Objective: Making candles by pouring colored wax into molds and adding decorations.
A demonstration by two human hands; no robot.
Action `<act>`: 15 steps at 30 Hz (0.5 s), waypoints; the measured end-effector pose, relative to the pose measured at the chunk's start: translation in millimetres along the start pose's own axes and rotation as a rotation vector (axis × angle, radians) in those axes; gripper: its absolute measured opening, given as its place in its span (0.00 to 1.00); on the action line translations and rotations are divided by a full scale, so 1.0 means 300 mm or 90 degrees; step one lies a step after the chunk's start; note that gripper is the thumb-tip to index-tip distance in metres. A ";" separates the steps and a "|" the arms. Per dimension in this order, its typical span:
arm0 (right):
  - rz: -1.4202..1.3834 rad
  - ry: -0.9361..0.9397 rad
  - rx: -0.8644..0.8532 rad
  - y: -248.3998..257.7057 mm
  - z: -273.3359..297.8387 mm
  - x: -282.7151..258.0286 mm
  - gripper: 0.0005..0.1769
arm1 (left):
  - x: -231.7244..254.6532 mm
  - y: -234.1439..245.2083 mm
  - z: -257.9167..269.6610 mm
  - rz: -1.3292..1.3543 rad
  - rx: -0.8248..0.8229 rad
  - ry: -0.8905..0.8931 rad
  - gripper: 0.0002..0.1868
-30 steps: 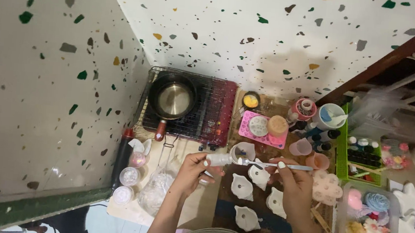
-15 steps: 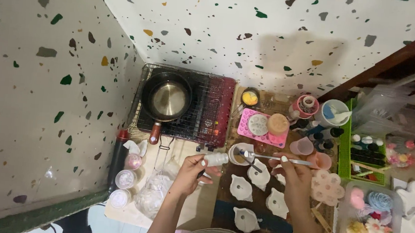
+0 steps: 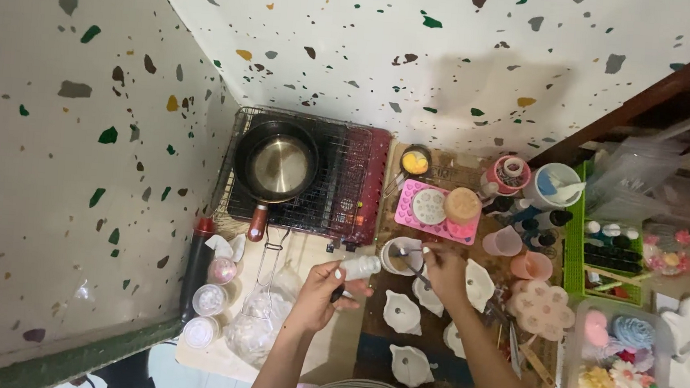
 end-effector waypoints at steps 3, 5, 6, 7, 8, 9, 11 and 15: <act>0.045 0.029 -0.043 -0.040 -0.039 0.096 0.11 | 0.009 -0.033 0.025 0.029 -0.003 -0.004 0.27; 0.027 -0.005 -0.079 -0.050 -0.064 0.158 0.11 | 0.031 -0.069 0.043 0.045 -0.007 -0.008 0.27; 0.020 0.052 -0.088 -0.047 -0.072 0.174 0.11 | 0.043 -0.091 0.056 0.063 -0.022 -0.013 0.29; 0.012 0.110 -0.096 -0.043 -0.081 0.188 0.12 | 0.056 -0.113 0.068 0.080 -0.038 -0.018 0.31; 0.012 0.112 -0.095 -0.032 -0.073 0.165 0.12 | 0.066 -0.135 0.081 0.079 -0.040 -0.019 0.31; 0.014 0.068 -0.122 -0.023 -0.071 0.148 0.16 | 0.078 -0.161 0.089 0.108 -0.058 -0.031 0.33; 0.017 0.028 -0.147 0.015 -0.035 0.039 0.21 | 0.104 -0.209 0.101 0.135 -0.080 -0.046 0.35; 0.099 0.204 -0.028 0.127 0.146 -0.318 0.26 | 0.107 -0.290 0.114 0.215 -0.141 -0.061 0.42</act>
Point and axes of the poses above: each hand's wrist, its own z-axis away from the middle knuckle, its own y-axis out of the back of the hand, x = y × z, the point moved 3 cm from there along -z, towards the middle knuckle, and after that the axes turned 10 degrees about -z, right-handed, at the moved point
